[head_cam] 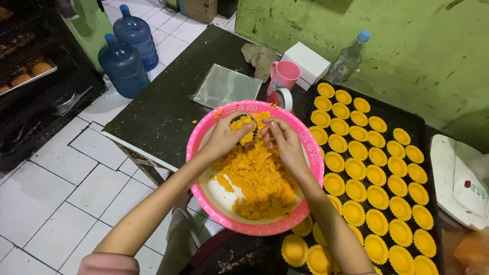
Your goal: The person shapes dough into tart molds by hand, places the shaped tarts onto a baking tray, and then picks up several empty metal molds from a bucket.
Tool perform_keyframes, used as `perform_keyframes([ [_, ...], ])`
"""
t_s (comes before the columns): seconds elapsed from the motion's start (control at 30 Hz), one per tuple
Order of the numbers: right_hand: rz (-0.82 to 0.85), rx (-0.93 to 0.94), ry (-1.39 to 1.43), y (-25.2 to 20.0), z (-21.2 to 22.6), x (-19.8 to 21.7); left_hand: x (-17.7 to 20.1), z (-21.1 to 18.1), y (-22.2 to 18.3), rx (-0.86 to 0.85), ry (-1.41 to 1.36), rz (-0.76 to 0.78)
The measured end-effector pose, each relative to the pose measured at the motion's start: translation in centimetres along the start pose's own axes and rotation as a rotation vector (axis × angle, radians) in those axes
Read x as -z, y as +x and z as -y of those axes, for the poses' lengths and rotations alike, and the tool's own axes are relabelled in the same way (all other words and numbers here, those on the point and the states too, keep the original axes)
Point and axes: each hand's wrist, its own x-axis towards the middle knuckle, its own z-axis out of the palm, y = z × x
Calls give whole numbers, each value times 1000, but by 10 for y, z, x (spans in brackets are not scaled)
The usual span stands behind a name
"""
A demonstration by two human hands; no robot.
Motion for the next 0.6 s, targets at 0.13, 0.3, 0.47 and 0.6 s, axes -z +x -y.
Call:
perform_keyframes([
  [0.13,22,17,-11,-1,-2,-3,-10,0,2,-94,66,-44],
  [0.3,17,53,-80,-6,5,-9,-15,-11,-6,35,-206,124],
  [0.47,21,-7,-280,-10,20,-18,-20,-43,-19,250,-364,269],
  [0.6,5,-20,-403,-9,23,-16,-15,-37,-16,198,-292,383],
])
